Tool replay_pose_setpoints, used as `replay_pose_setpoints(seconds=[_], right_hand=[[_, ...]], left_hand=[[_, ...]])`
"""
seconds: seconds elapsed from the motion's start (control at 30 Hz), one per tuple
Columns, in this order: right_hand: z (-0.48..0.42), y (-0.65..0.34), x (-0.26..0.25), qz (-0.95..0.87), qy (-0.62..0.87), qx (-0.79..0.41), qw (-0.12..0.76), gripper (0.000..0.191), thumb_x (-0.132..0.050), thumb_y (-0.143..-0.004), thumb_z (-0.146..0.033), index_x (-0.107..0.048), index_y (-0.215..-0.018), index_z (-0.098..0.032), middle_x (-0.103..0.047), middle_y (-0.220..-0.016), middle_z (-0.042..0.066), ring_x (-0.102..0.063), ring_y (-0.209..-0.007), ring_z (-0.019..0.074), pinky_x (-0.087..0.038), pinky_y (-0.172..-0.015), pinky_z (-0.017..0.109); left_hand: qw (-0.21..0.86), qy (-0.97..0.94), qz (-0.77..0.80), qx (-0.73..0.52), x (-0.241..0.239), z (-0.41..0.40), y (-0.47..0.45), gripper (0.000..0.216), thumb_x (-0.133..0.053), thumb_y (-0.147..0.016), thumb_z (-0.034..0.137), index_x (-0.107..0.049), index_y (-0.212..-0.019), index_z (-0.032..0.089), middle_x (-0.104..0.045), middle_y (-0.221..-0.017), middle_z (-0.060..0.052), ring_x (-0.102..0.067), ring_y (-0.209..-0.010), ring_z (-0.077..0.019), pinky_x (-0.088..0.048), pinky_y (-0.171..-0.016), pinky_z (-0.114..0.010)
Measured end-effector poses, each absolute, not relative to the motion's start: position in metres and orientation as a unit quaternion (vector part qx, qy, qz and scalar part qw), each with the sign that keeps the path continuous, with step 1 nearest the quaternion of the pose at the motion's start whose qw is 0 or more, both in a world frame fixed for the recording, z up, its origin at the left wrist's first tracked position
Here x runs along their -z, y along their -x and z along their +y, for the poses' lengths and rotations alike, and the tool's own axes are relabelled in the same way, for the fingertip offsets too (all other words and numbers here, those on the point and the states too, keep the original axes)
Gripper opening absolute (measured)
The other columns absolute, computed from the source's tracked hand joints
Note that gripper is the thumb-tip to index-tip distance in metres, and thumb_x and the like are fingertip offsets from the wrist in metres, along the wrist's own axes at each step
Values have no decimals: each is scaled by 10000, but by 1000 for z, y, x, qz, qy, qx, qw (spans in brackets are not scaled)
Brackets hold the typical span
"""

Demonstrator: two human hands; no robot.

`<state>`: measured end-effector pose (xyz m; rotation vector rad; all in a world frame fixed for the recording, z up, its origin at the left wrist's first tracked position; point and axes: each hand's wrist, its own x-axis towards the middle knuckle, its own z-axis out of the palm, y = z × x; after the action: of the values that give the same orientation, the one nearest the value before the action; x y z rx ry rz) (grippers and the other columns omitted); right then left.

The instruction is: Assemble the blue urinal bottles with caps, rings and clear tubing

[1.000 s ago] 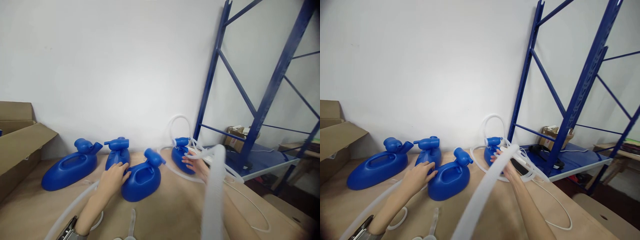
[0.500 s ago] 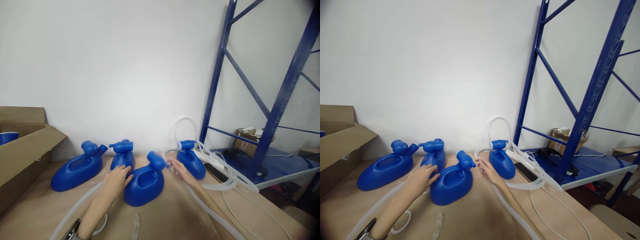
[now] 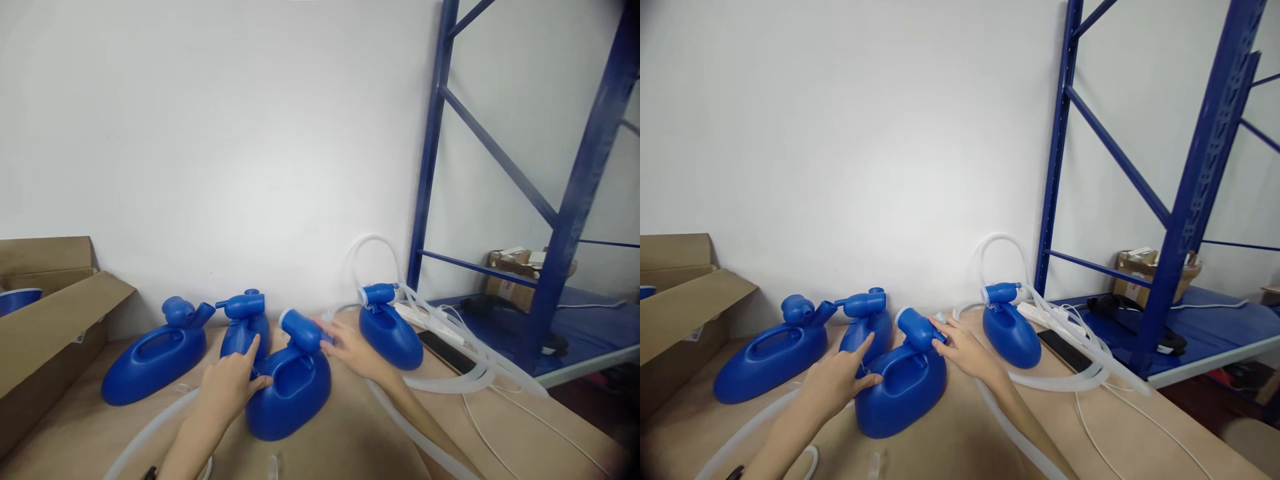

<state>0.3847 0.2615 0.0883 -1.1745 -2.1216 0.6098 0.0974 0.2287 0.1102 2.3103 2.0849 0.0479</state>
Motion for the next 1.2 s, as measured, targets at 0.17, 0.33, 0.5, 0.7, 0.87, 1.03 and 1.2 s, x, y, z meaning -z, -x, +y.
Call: replay_pose_setpoints(seconds=[0.17, 0.33, 0.5, 0.7, 0.87, 1.03, 1.2], right_hand=[[249, -389, -104, -827, 467, -190, 249, 631, -543, -1021, -450, -437, -1618, -278, -521, -1483, 140, -671, -1053, 242, -497, -1085, 420], [242, -379, -106, -823, 455, -189, 284, 601, -576, -992, -366, -506, -1579, -259, -527, -1468, 140, -674, -995, 213, -517, -1063, 396], [235, -373, -111, -832, 409, -231, 296, 561, -611, -981, -395, -571, -1531, -293, -556, -1455, 122, -676, -947, 203, -534, -1031, 388], [237, -369, -110, -813, 390, -265, 342, 607, -760, -896, -498, -645, -1456, -296, -642, -1382, 87, -630, -1196, 283, -488, -1115, 411], [228, -378, -120, -753, 437, -348, 346, 723, -657, -986, -502, -367, -1623, -325, -681, -1352, 80, -743, -825, 180, -562, -972, 371], [213, -397, -143, -814, 460, -287, 209, 519, -570, -1040, -445, -588, -1493, -194, -734, -704, 7, -741, -703, 225, -542, -875, 328], [211, -409, -149, -827, 463, -272, 166, 504, -550, -1034, -382, -611, -1492, -178, -613, -547, -31, -665, -587, 194, -529, -801, 303]], left_hand=[[20, -714, 698, -51, -106, 231, -109, 599, -681, -938, 499, -599, -1478, 253, -739, -1259, -173, -690, -1163, -401, -532, -926, -461], [42, -730, 679, -68, -99, 242, -105, 901, -712, -895, 422, -289, -1666, 226, -664, -1373, -219, -664, -1212, -443, -536, -941, -521], [131, -818, 500, -250, -99, 263, -104, 989, -704, -875, 559, -196, -1678, 286, -295, -1698, -175, -537, -1394, -372, -478, -1098, -472], [210, -807, 460, -306, -101, 266, -106, 705, -688, -854, 626, -557, -1445, 265, -562, -1411, -99, -688, -1071, -279, -560, -958, -396], [220, -793, 458, -336, -103, 266, -101, 689, -738, -807, 599, -587, -1381, 248, -571, -1433, -98, -602, -1276, -325, -522, -1039, -405], [235, -783, 463, -342, -103, 267, -98, 685, -758, -777, 560, -600, -1365, 247, -585, -1426, -98, -583, -1291, -335, -495, -1066, -432], [223, -780, 472, -345, -103, 267, -99, 649, -745, -795, 540, -608, -1358, 249, -581, -1430, -99, -586, -1286, -343, -503, -1046, -437]])
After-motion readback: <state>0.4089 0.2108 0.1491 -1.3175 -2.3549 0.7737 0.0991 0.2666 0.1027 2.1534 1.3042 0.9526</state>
